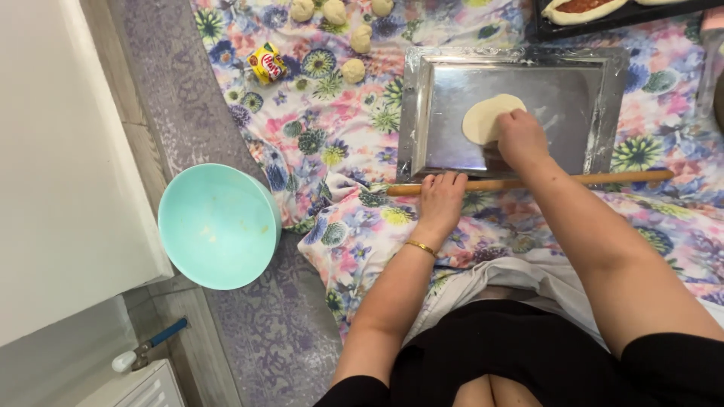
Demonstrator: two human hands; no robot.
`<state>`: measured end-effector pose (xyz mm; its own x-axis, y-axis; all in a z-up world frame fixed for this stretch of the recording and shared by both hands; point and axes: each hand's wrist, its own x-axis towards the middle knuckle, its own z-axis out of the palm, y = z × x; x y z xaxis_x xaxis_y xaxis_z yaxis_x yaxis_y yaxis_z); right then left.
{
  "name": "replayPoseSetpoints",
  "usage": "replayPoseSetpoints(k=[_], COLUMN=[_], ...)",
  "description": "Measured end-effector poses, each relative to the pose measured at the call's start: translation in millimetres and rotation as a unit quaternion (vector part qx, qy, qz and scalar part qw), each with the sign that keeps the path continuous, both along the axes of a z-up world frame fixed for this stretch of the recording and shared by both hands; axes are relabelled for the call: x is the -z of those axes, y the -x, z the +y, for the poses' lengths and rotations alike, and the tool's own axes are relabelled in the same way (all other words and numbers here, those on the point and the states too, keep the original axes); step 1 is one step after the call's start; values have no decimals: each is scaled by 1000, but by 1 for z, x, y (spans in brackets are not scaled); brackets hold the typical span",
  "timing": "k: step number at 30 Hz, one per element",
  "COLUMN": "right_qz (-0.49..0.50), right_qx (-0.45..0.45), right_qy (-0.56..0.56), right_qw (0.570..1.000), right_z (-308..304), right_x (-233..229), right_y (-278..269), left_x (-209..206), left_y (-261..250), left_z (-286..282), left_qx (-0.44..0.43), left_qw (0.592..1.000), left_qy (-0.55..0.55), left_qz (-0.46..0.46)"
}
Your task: The person takes dough pieces, rolls them into balls between their palms, dips them in flour, and rolls one flat with a rolling pin on a metal tray. They then spoon red topping onto the flattened dough and pinch the edges to shape a filled flatbread.
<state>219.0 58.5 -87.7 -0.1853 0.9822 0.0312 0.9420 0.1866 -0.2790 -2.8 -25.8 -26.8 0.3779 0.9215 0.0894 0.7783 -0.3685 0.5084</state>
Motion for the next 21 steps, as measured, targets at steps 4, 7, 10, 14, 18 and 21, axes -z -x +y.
replayPoseSetpoints(k=[4, 7, 10, 14, 18, 21], right_qz=[14, 86, 120, 31, 11, 6], right_qx=[40, 66, 121, 136, 178, 207], right_qy=[31, -8, -32, -45, 5, 32], right_qw=[999, 994, 985, 989, 984, 978], right_z=[-27, -44, -74, -98, -92, -75], right_x=[-13, -31, -40, -23, 7, 28], right_y=[3, -5, -31, -73, -89, -94], left_x=[-6, -8, -6, -7, 10, 60], left_y=[2, 5, 10, 9, 9, 14], left_z=[5, 17, 31, 72, 111, 136], left_qx=[15, 19, 11, 33, 71, 73], left_qw=[999, 1000, 1000, 998, 996, 995], left_qy=[28, 8, -10, -56, -11, -35], left_qz=[20, 10, -1, 2, 61, 57])
